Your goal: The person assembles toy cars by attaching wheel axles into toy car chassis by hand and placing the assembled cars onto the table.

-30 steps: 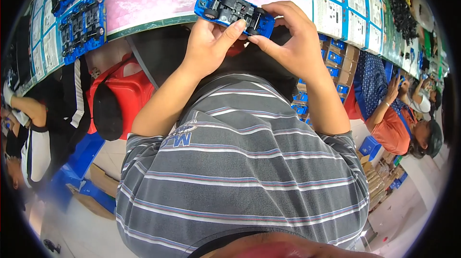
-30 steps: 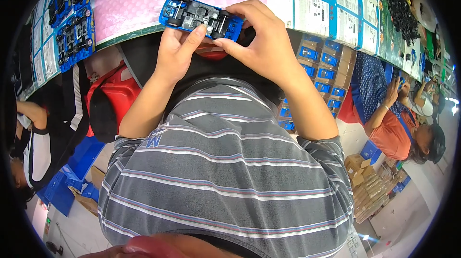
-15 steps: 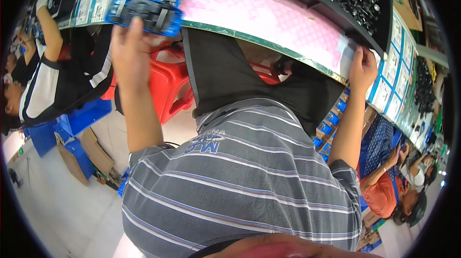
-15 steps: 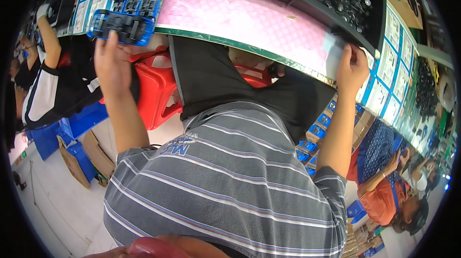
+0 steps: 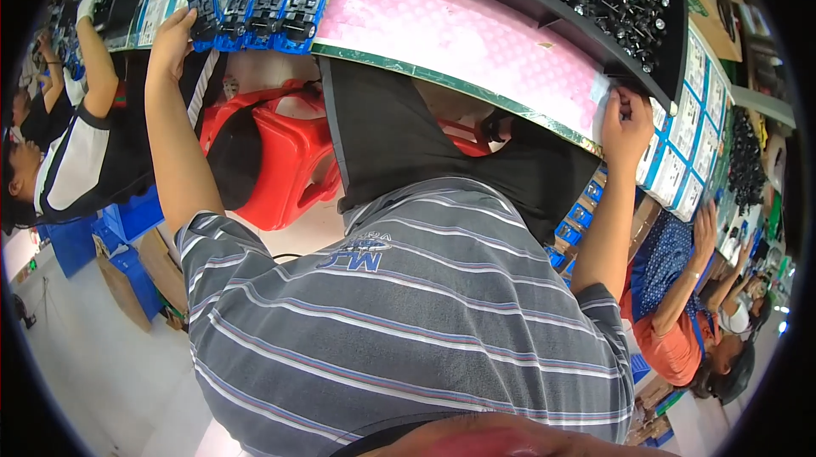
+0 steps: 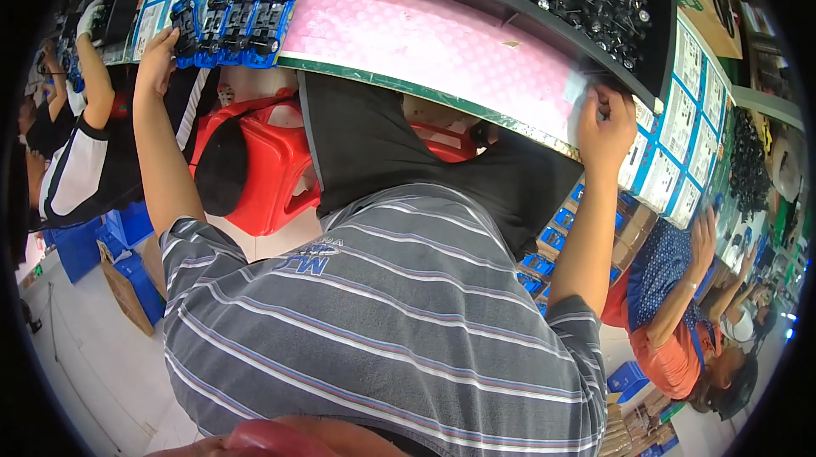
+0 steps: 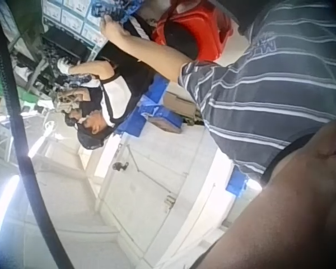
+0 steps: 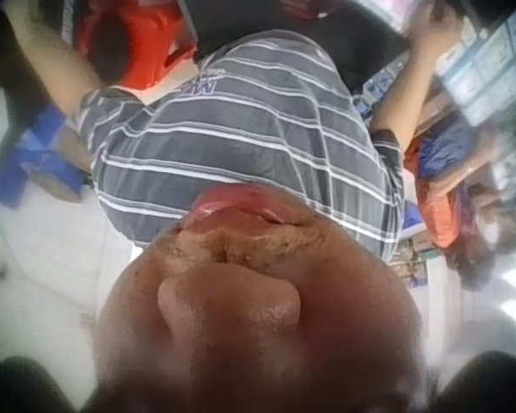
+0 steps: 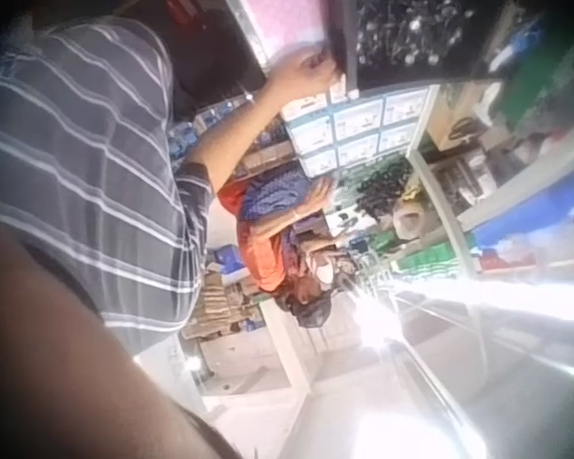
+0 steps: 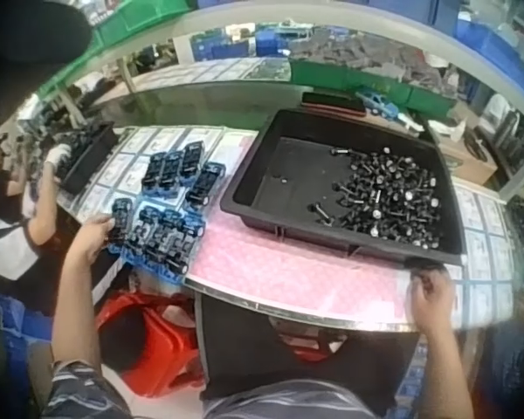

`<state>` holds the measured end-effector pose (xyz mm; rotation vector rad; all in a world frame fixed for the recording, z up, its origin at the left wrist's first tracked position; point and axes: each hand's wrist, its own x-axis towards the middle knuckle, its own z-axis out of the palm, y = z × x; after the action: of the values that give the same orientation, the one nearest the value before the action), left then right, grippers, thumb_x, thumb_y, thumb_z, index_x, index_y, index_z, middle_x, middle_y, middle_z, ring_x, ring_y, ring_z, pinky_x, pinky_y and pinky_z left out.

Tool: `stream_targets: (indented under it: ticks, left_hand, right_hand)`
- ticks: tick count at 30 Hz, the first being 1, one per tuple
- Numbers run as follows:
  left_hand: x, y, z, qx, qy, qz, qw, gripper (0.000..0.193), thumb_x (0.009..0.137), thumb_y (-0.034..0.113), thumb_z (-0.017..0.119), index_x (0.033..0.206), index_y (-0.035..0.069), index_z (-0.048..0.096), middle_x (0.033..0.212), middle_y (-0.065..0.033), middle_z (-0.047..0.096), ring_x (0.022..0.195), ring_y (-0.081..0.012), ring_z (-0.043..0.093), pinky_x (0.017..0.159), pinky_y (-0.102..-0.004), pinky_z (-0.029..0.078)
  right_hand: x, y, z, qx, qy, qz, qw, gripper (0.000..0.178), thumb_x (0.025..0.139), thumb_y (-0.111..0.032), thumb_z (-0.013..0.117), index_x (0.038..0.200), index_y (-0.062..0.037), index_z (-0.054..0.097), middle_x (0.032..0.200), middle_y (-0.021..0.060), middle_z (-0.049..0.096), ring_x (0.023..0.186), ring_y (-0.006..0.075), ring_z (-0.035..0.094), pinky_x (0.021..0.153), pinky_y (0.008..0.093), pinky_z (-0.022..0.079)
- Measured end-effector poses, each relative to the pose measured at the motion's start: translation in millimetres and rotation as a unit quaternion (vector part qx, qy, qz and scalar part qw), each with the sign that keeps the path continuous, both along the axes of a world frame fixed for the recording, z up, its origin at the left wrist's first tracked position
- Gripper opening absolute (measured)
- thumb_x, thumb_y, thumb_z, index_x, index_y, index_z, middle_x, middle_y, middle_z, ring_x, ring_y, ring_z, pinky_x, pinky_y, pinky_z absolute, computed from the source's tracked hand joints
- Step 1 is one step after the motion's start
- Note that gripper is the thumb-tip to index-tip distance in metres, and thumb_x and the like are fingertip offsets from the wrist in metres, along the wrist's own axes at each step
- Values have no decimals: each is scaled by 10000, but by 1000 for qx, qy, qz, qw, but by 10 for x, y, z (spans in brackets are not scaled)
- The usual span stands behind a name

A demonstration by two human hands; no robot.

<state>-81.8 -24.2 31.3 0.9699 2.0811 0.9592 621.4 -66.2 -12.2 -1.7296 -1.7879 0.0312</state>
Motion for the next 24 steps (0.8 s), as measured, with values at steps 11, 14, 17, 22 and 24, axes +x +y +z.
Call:
stream_targets:
  ticks: [11, 14, 17, 22, 24]
  left_hand:
    - [-159, 27, -252, 91, 435, -102, 890, 412, 1002, 271, 571, 1264, -34, 656, 1232, -244, 677, 1102, -345, 661, 949, -391, 513]
    - [847, -136, 138, 204, 449, -74, 867, 347, 984, 238, 595, 1213, -6, 687, 1135, -218, 675, 966, -301, 664, 883, -408, 526]
    - [1904, -308, 215, 214, 352, -152, 898, 301, 975, 188, 611, 1216, 26, 686, 1075, -156, 683, 908, -268, 644, 841, -370, 513]
    - [3141, -206, -172, 232, 209, -338, 888, 179, 948, 142, 626, 1076, 43, 702, 972, -143, 671, 915, -285, 665, 809, -353, 518]
    - [3437, -250, -307, 254, 186, -326, 891, 142, 929, 122, 629, 1032, 56, 702, 927, -122, 662, 864, -300, 672, 768, -377, 526]
  right_hand:
    - [31, -21, 88, 28, 51, 2, 998, 106, 863, -114, 738, 901, -16, 728, 800, 114, 680, 714, 245, 669, 672, 337, 522]
    - [52, -84, 261, 134, 120, -17, 984, 73, 863, -82, 747, 895, -18, 731, 774, 79, 682, 666, 163, 633, 646, 289, 500]
    - [99, 17, 642, 205, 141, -22, 968, 86, 882, -105, 751, 901, -22, 742, 757, 49, 685, 640, 129, 611, 648, 265, 493]
    - [85, 685, 1303, -55, -56, -22, 997, 268, 805, -188, 774, 965, 22, 727, 952, 235, 731, 914, 385, 709, 833, 421, 566]
    - [-122, 961, 1203, -83, -141, -14, 987, 215, 809, -161, 757, 918, 23, 735, 912, 245, 722, 891, 410, 702, 817, 447, 566]
